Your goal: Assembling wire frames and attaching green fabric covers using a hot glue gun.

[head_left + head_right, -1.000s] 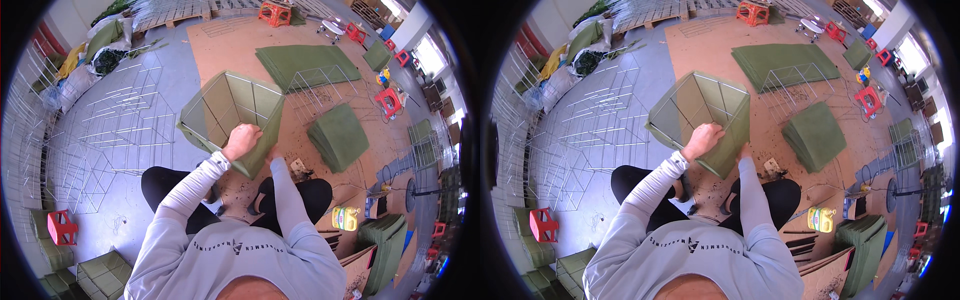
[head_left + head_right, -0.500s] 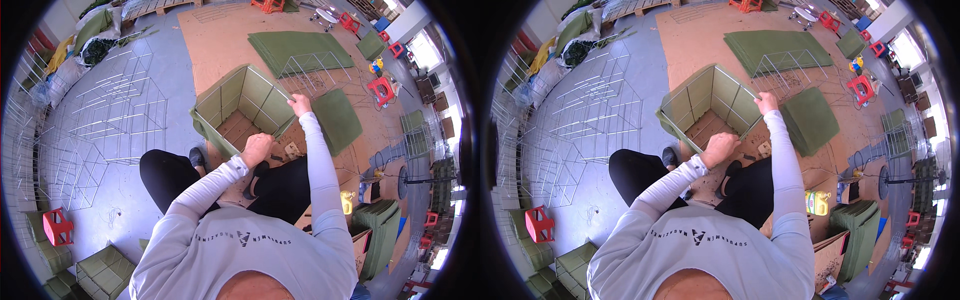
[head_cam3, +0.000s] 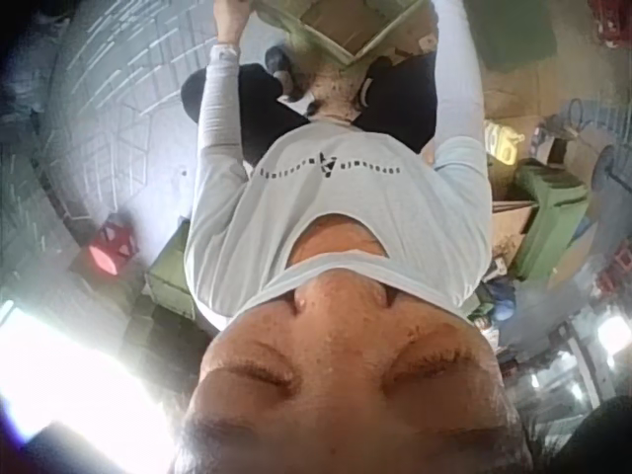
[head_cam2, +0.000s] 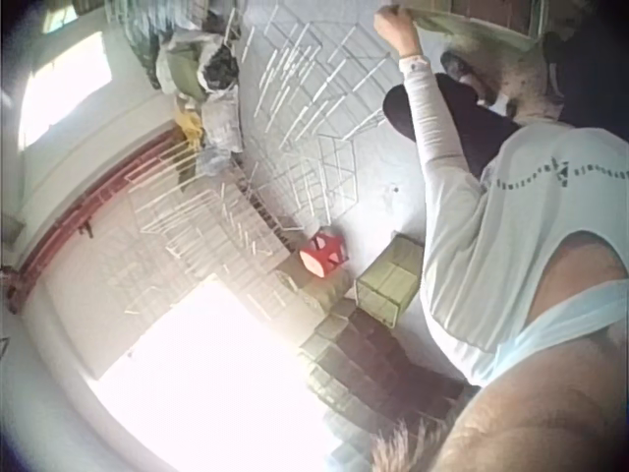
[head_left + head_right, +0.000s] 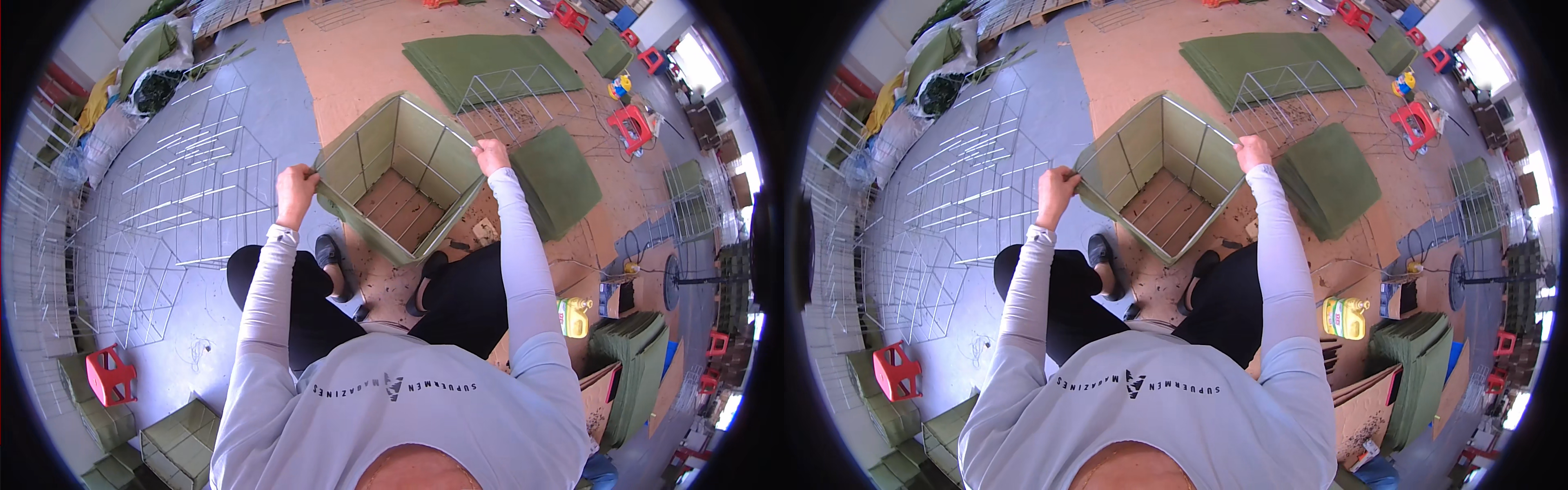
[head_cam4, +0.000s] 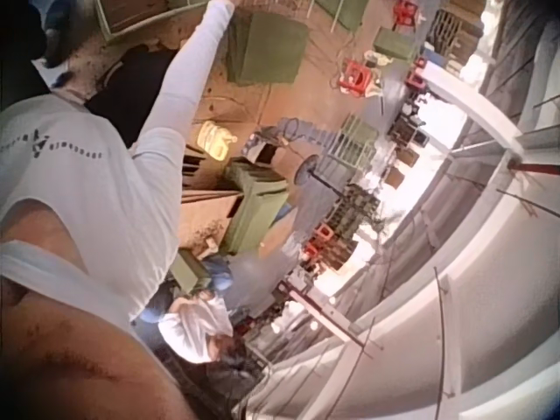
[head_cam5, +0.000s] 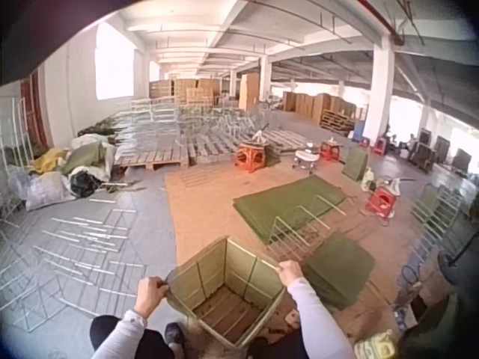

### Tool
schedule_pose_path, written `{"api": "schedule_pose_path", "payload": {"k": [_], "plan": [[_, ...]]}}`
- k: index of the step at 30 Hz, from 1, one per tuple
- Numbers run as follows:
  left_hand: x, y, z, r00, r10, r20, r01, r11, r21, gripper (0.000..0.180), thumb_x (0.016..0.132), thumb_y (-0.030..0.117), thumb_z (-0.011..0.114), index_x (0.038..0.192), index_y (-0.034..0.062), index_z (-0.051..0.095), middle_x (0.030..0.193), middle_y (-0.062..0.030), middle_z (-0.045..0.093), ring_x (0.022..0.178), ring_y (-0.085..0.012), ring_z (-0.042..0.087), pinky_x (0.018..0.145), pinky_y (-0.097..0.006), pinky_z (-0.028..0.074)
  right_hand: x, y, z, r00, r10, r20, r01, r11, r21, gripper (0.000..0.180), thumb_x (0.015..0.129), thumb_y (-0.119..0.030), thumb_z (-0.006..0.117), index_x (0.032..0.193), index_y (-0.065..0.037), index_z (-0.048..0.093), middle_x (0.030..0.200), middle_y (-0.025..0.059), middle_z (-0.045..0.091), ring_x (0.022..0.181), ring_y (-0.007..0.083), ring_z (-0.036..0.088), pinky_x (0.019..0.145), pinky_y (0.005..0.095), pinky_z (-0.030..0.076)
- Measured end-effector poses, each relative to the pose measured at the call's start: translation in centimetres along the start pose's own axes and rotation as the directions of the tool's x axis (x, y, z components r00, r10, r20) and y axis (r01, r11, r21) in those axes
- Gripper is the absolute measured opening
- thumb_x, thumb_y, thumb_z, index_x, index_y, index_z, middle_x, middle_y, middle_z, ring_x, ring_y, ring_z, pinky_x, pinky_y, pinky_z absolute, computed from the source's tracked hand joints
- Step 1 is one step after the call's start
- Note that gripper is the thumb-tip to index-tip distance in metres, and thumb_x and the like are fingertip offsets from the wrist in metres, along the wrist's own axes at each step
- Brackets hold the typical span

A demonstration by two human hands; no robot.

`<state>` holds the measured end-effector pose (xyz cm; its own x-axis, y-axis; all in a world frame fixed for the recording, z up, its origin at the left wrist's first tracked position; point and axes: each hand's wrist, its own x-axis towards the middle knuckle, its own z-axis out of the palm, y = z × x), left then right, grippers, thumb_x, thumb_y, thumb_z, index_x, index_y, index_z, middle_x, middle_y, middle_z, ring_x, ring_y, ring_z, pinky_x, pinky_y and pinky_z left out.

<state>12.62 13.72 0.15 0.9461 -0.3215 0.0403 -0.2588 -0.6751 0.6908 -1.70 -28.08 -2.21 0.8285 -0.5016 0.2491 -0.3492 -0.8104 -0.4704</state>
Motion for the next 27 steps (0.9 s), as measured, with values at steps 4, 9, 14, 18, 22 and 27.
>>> {"api": "schedule_pose_path", "payload": {"k": [4,9,14,18,22,27], "plan": [[-0.1,1.0,-0.2,0.989,0.112,-0.094,-0.09,0.974,0.208,0.015,0.075,0.015,0.068,0.077,0.0009,0.07,0.073,-0.0186,0.068,0.071,-0.0365,0.067,0.068,-0.044,0.053,0.2,-0.9,-0.4,0.998,0.027,0.057,-0.027,1.0,-0.008,0.018,0.081,-0.023,0.071,0.086,-0.006,0.069,0.089,0.0227,0.065,0.089,0.0424,0.062,0.078,0.0485,0.049],[-0.6,3.0,0.7,0.967,0.252,-0.04,-0.198,0.84,0.505,0.011,0.078,0.01,0.061,0.075,0.0007,0.067,0.074,-0.0206,0.067,0.074,-0.0389,0.067,0.066,-0.046,0.054,-0.3,-2.8,-0.3,0.996,0.053,0.074,-0.042,0.988,-0.152,0.015,0.082,-0.02,0.067,0.084,-0.005,0.07,0.087,0.0215,0.067,0.088,0.0395,0.065,0.079,0.0482,0.051],[0.1,2.7,0.0,0.917,0.391,0.082,-0.361,0.722,0.591,0.014,0.081,0.01,0.061,0.074,-0.0003,0.067,0.072,-0.0209,0.066,0.068,-0.036,0.068,0.063,-0.043,0.055,-0.5,-4.4,-0.4,0.994,0.089,0.056,-0.069,0.956,-0.285,0.013,0.084,-0.017,0.063,0.086,-0.008,0.072,0.088,0.0198,0.069,0.086,0.0386,0.067,0.079,0.0474,0.053],[1.7,2.4,-3.6,0.954,0.178,0.242,-0.207,0.973,0.098,0.022,0.084,0.018,0.065,0.076,-0.0021,0.07,0.069,-0.0197,0.067,0.06,-0.0329,0.068,0.061,-0.039,0.056,-0.2,-3.9,-1.9,0.969,0.243,0.039,-0.226,0.941,-0.253,0.031,0.082,-0.037,0.071,0.092,-0.008,0.072,0.089,0.0188,0.07,0.089,0.0367,0.067,0.082,0.0445,0.054],[1.6,2.7,-5.0,0.956,-0.03,0.29,0.034,0.999,-0.009,0.034,0.082,0.029,0.071,0.085,-0.0044,0.072,0.069,-0.0173,0.069,0.062,-0.028,0.069,0.064,-0.034,0.055,-1.0,-4.8,-4.7,0.754,0.537,0.377,-0.516,0.84,-0.165,0.04,0.08,-0.034,0.076,0.098,0.001,0.07,0.092,0.0198,0.071,0.077,0.029,0.071,0.077,0.0382,0.056],[2.1,-0.5,-1.2,0.954,0.265,0.143,-0.291,0.931,0.221,0.029,0.08,0.023,0.067,0.085,-0.0052,0.07,0.063,-0.0157,0.066,0.06,-0.0227,0.069,0.061,-0.035,0.053,-0.7,-3.6,-3.0,0.801,0.501,0.326,-0.457,0.865,-0.207,0.023,0.083,-0.017,0.067,0.096,0.002,0.07,0.089,0.0203,0.071,0.074,0.0278,0.072,0.076,0.0372,0.057]]}}
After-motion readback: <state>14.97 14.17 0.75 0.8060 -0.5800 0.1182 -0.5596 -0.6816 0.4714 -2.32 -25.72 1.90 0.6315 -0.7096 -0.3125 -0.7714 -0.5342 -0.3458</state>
